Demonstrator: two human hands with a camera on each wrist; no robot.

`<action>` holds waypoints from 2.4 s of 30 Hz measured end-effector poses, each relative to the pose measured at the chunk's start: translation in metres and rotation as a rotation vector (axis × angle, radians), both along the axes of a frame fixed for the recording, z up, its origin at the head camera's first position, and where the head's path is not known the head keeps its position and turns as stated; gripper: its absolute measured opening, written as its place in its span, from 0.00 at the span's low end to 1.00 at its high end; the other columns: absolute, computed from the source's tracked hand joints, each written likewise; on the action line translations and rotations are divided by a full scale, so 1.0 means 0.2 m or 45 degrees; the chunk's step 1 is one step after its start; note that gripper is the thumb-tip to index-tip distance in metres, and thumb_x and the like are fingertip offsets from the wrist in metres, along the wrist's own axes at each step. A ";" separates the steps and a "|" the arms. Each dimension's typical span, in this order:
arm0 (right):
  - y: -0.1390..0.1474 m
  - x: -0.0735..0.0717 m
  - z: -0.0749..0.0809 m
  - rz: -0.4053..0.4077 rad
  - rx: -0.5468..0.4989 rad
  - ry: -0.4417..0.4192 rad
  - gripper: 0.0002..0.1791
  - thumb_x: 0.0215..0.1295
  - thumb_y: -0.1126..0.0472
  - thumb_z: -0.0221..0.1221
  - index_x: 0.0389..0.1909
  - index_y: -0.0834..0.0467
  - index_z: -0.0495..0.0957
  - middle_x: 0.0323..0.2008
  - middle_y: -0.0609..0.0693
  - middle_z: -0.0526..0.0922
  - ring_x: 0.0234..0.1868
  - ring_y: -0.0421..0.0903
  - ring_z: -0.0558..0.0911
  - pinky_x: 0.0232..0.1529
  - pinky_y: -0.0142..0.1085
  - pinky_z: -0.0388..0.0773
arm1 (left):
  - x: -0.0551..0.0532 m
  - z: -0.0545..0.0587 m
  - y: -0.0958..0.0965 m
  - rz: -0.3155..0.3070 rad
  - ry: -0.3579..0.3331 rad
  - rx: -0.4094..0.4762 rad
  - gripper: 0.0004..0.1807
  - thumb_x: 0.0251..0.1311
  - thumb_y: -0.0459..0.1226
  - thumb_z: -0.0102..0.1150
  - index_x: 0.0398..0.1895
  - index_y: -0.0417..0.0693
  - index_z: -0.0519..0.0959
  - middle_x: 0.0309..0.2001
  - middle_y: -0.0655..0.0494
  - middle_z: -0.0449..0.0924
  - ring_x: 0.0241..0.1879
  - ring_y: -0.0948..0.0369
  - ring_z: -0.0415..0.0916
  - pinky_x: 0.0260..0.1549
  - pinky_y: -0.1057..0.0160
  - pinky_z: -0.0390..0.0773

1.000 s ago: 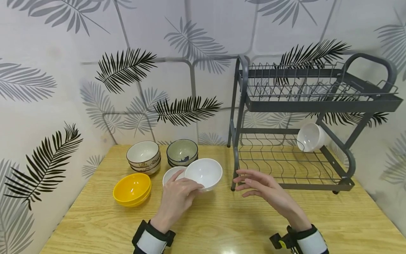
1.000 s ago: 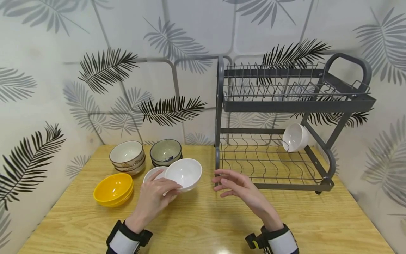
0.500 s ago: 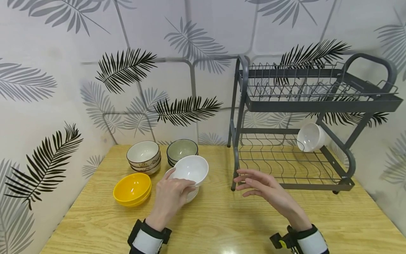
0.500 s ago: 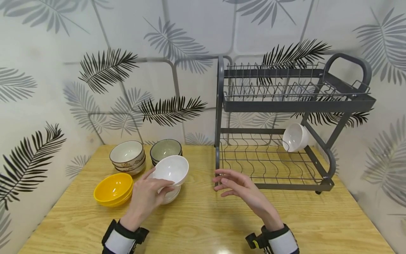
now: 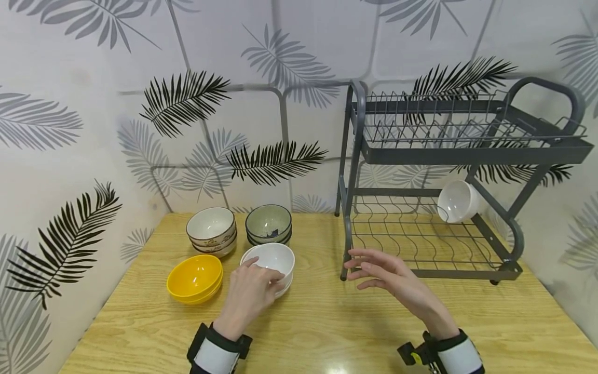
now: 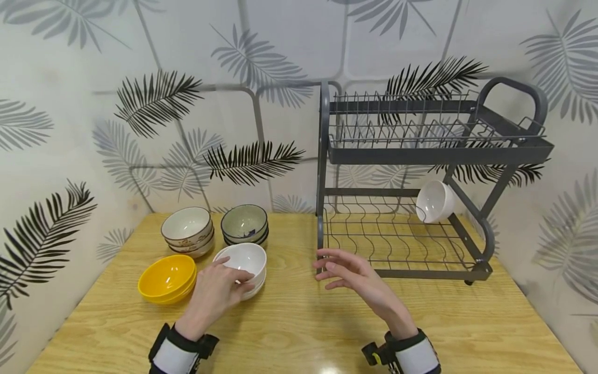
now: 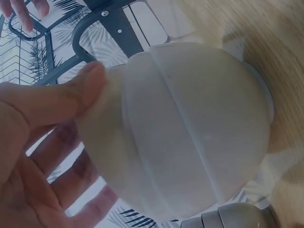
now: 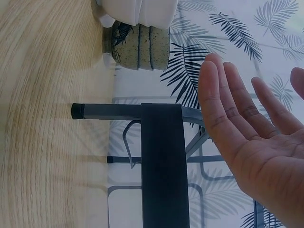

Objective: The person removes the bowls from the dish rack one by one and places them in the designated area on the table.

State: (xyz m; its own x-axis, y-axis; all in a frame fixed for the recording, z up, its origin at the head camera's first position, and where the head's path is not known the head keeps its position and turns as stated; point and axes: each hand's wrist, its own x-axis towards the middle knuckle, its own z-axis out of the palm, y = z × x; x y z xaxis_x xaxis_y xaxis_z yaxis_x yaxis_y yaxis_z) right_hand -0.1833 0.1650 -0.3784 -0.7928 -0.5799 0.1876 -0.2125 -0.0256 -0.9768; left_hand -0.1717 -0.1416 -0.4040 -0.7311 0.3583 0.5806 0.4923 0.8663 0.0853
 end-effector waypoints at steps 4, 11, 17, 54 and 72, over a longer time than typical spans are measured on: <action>0.00 0.00 0.00 0.001 -0.001 0.008 0.24 0.77 0.61 0.44 0.67 0.70 0.61 0.58 0.73 0.69 0.55 0.64 0.74 0.50 0.48 0.80 | 0.00 0.00 0.00 -0.004 -0.065 -0.023 0.07 0.38 0.39 0.75 0.25 0.54 0.89 0.21 0.62 0.85 0.26 0.63 0.82 0.51 0.49 0.77; 0.01 0.00 0.00 -0.006 -0.005 0.012 0.23 0.76 0.61 0.44 0.67 0.69 0.62 0.59 0.75 0.68 0.55 0.65 0.73 0.49 0.47 0.81 | 0.00 -0.01 0.00 -0.010 -0.109 -0.053 0.08 0.37 0.38 0.75 0.26 0.55 0.89 0.22 0.62 0.86 0.28 0.62 0.82 0.51 0.48 0.77; 0.02 -0.01 0.01 -0.025 -0.013 0.032 0.23 0.76 0.62 0.45 0.66 0.69 0.62 0.59 0.71 0.70 0.55 0.65 0.74 0.49 0.45 0.81 | 0.00 0.00 0.00 -0.007 -0.133 -0.050 0.08 0.38 0.39 0.75 0.27 0.54 0.89 0.22 0.62 0.86 0.28 0.62 0.82 0.51 0.47 0.76; 0.40 -0.21 0.06 -0.881 0.390 0.511 0.32 0.68 0.63 0.56 0.68 0.71 0.58 0.64 0.73 0.63 0.61 0.70 0.62 0.55 0.67 0.64 | 0.01 0.03 0.01 0.037 -0.173 0.140 0.14 0.52 0.52 0.66 0.37 0.57 0.88 0.36 0.61 0.87 0.39 0.55 0.81 0.30 0.50 0.84; 0.53 -0.31 0.08 -1.093 0.661 0.552 0.35 0.66 0.59 0.56 0.69 0.69 0.56 0.62 0.78 0.58 0.60 0.76 0.57 0.50 0.73 0.59 | 0.00 0.03 0.01 -0.004 -0.180 0.182 0.11 0.53 0.47 0.66 0.37 0.55 0.88 0.36 0.61 0.87 0.40 0.57 0.80 0.36 0.49 0.83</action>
State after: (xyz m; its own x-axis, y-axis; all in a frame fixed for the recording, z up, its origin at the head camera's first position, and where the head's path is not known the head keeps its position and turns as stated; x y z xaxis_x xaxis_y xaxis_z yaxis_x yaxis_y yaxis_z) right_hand -0.2451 0.2711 -0.3623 -0.8965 0.0458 0.4407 -0.2910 0.6892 -0.6635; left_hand -0.1709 -0.1389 -0.3981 -0.8082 0.2820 0.5171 0.4691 0.8390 0.2756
